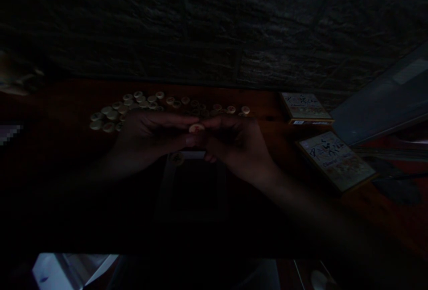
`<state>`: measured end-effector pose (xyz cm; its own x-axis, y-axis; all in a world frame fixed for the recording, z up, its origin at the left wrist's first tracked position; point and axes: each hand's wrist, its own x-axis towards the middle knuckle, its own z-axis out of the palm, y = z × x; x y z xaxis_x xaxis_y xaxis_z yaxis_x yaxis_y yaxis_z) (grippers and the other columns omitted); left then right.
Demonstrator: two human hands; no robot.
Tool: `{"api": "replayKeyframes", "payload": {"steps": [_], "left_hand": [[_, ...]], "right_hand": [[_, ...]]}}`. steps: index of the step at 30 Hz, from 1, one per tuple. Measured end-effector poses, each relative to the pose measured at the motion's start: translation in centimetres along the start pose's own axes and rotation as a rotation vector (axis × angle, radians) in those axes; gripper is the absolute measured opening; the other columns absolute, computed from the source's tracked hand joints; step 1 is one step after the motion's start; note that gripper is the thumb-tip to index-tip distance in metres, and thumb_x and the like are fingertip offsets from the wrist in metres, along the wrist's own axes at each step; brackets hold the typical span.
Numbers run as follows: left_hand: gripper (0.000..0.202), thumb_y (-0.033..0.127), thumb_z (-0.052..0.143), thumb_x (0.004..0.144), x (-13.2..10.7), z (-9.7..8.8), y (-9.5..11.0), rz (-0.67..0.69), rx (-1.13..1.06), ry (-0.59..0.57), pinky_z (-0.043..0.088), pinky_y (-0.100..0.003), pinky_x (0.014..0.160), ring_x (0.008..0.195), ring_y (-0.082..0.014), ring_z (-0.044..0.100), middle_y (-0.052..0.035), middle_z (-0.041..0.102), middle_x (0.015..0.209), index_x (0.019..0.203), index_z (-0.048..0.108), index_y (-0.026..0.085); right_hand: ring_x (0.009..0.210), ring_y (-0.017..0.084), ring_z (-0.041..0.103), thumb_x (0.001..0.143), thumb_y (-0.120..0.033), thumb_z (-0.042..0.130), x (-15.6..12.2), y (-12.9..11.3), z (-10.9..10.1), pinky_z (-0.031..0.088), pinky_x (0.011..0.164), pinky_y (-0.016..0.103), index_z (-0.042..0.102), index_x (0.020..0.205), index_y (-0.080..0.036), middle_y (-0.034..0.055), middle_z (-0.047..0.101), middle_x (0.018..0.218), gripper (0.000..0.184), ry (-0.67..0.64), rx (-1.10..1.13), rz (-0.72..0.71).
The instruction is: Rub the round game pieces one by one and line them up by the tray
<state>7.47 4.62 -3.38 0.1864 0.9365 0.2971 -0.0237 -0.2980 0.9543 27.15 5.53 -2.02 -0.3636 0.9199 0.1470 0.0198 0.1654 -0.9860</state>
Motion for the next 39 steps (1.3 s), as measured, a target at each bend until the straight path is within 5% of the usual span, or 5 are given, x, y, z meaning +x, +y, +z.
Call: {"api": "replayKeyframes", "payload": {"steps": [6,15,26,39], "left_hand": [[0.025,0.015,0.086,0.08,0.09,-0.03,-0.53,0.031,-0.011,-0.029,0.067,-0.024,0.078,0.087,-0.0181,0.081,-0.0008,0.084,0.1,0.104,0.082,0.021],[0.032,0.02,0.08,0.088,-0.45,0.13,-0.17,-0.007,0.007,-0.033,0.069,-0.027,0.08,0.092,-0.0198,0.081,-0.0023,0.082,0.111,0.12,0.078,0.022],[0.034,0.011,0.079,0.088,-0.4,0.06,0.09,0.031,-0.037,-0.132,0.068,-0.025,0.084,0.099,-0.0194,0.08,-0.0012,0.081,0.117,0.119,0.079,0.025],[0.028,0.013,0.075,0.092,-0.21,0.12,0.03,-0.111,-0.176,-0.118,0.069,-0.025,0.077,0.084,-0.0178,0.082,0.0006,0.083,0.107,0.116,0.08,0.027]], "right_hand": [[0.049,0.01,0.065,0.073,-0.036,0.092,0.03,-0.01,0.06,0.056,0.049,0.022,0.079,0.087,-0.019,0.0013,0.079,0.077,0.025,-0.007,0.005,-0.001],[0.05,0.01,0.065,0.072,-0.041,0.092,0.17,0.11,0.04,0.055,0.048,0.022,0.077,0.085,-0.018,0.002,0.077,0.076,0.03,-0.012,0.024,0.005],[0.051,0.008,0.064,0.069,-0.028,0.095,0.12,0.19,-0.07,0.053,0.047,0.017,0.077,0.082,-0.015,0.001,0.076,0.072,0.026,-0.015,0.05,0.042],[0.052,0.008,0.063,0.078,-0.036,0.089,0.36,0.31,-0.33,0.053,0.05,0.018,0.077,0.087,-0.015,0.0,0.074,0.073,0.026,-0.075,0.054,0.054]]}}
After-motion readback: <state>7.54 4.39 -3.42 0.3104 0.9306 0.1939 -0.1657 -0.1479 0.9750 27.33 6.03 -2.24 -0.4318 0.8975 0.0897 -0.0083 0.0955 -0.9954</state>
